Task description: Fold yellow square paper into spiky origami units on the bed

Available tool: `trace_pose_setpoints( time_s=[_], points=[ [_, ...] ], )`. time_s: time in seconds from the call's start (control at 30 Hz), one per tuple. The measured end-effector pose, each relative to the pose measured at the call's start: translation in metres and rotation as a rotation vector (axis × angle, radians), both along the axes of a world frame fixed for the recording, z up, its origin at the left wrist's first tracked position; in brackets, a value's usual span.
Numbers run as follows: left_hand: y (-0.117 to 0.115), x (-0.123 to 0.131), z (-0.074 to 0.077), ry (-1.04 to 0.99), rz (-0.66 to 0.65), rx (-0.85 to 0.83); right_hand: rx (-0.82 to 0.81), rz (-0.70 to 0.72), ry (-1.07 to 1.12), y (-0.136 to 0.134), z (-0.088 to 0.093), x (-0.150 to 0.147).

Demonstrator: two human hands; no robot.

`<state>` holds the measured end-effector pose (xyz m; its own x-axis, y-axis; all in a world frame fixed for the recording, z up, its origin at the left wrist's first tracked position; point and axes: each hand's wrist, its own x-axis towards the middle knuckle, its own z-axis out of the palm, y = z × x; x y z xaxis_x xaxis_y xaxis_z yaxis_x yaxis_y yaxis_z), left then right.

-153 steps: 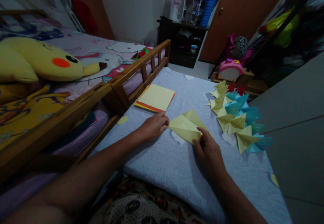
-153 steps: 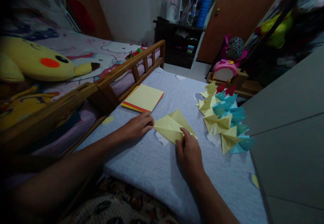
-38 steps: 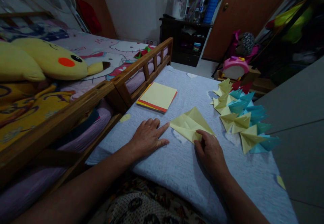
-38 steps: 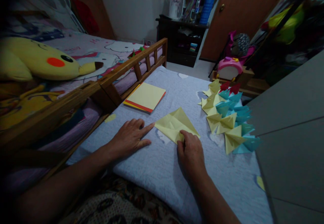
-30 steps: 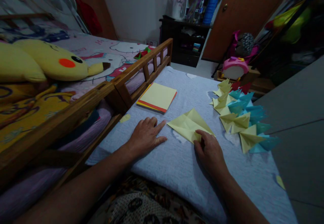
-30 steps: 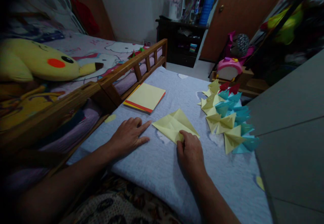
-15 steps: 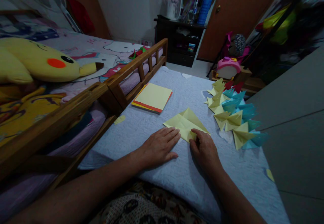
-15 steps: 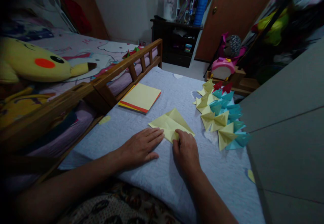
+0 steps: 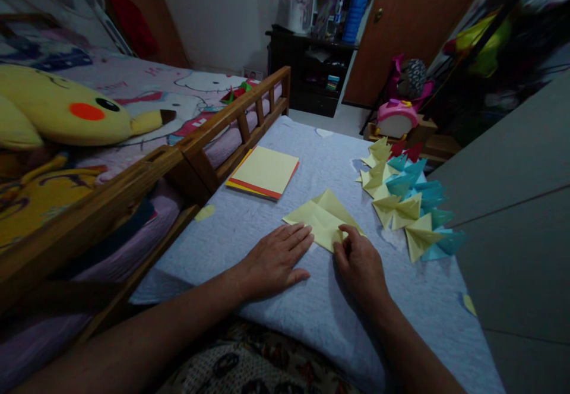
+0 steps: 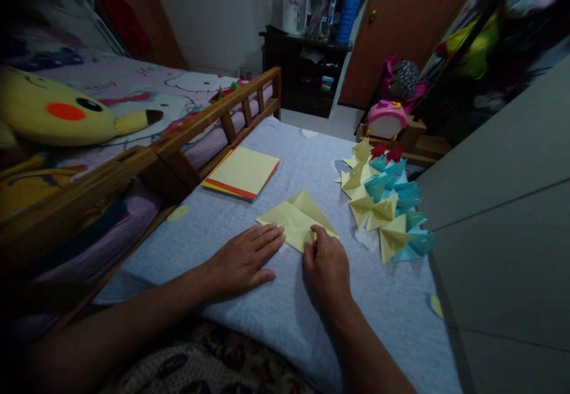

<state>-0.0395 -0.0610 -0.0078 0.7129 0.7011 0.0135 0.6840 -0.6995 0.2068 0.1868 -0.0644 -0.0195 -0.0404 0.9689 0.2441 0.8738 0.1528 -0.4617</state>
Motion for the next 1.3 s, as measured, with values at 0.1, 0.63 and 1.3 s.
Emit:
trace_pose_setpoints(
  time_s=[0.1,0.63,1.3],
  points=[
    [-0.001,0.000,0.000,-0.014,0.004,0.007,0.018,0.004,0.001,0.000,0.000,0.000],
    [-0.003,-0.001,-0.001,0.011,0.018,-0.005,-0.005,-0.012,-0.060,0.001,0.004,-0.003],
    [-0.001,-0.001,-0.006,-0.043,0.007,0.056,0.104,0.442,-0.347,-0.004,0.017,-0.003]
  ],
)
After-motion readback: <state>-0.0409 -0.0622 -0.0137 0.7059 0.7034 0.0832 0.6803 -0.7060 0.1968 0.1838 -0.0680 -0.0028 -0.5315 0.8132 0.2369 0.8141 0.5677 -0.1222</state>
